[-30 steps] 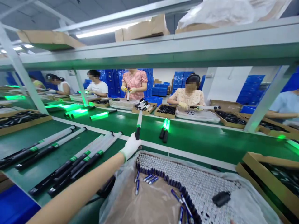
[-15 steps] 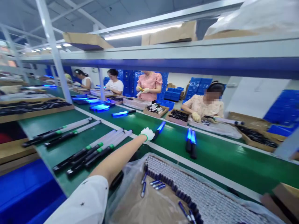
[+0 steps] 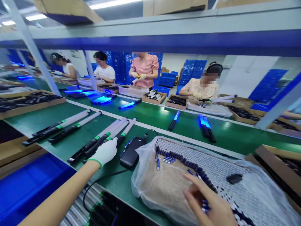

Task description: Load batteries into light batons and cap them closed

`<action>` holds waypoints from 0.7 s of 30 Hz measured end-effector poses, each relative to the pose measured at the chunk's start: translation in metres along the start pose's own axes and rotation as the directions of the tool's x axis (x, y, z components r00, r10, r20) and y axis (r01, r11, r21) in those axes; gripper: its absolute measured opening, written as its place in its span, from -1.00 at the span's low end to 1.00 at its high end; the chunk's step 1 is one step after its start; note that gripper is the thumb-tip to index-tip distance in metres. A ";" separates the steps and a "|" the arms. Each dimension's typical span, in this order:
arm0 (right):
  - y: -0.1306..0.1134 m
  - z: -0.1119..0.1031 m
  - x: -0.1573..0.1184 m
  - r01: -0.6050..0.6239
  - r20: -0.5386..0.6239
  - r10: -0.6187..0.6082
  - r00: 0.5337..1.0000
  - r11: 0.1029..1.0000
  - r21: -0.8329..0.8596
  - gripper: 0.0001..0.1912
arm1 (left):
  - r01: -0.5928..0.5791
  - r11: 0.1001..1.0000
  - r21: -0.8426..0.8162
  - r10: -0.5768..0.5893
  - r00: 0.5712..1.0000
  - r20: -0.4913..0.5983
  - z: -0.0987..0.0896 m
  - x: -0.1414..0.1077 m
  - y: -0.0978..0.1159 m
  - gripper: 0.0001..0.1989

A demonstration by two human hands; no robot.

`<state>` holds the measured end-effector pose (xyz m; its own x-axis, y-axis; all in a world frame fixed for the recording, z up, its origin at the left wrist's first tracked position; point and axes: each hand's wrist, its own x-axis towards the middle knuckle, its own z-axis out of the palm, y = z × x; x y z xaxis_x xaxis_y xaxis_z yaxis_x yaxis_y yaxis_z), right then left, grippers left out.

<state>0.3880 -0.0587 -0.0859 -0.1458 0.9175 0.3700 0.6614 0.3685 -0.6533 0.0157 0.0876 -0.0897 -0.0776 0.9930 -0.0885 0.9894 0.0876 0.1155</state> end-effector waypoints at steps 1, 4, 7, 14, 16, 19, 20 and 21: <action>-0.005 0.003 0.013 0.049 0.053 -0.046 0.998 0.997 -0.061 -0.67 | -0.005 0.999 -0.042 0.005 1.000 -0.007 0.001 0.000 0.003 -0.56; -0.005 0.008 0.060 0.078 0.236 -0.009 0.972 0.955 -0.286 -0.71 | -0.030 0.980 -0.198 0.020 0.998 -0.052 -0.003 -0.008 0.008 -0.57; 0.011 0.021 0.095 0.207 0.425 0.023 0.905 0.849 -0.486 -0.66 | -0.072 0.919 -0.387 0.022 0.991 -0.133 -0.012 -0.033 0.019 -0.50; 0.032 0.058 0.106 0.304 0.493 0.027 0.870 0.758 -0.578 -0.77 | 0.100 -0.357 -0.929 0.332 0.943 -0.026 -0.002 -0.111 0.092 -0.46; 0.029 0.054 0.102 0.315 0.502 0.019 0.865 0.759 -0.570 -0.76 | 0.194 -0.445 -0.874 0.413 0.911 -0.008 0.006 -0.122 0.110 -0.59; 0.016 0.034 0.090 0.282 0.450 0.001 0.893 0.778 -0.561 -0.71 | 0.281 -0.463 -0.841 0.456 0.889 0.046 0.012 -0.126 0.129 -0.71; 0.010 0.025 0.085 0.255 0.405 -0.010 0.914 0.791 -0.556 -0.69 | 0.294 -0.446 -0.846 0.451 0.890 0.071 0.013 -0.125 0.134 -0.71; 0.004 0.015 0.079 0.222 0.346 -0.023 0.938 0.807 -0.548 -0.67 | 0.299 -0.416 -0.859 0.435 0.895 0.101 0.014 -0.123 0.139 -0.69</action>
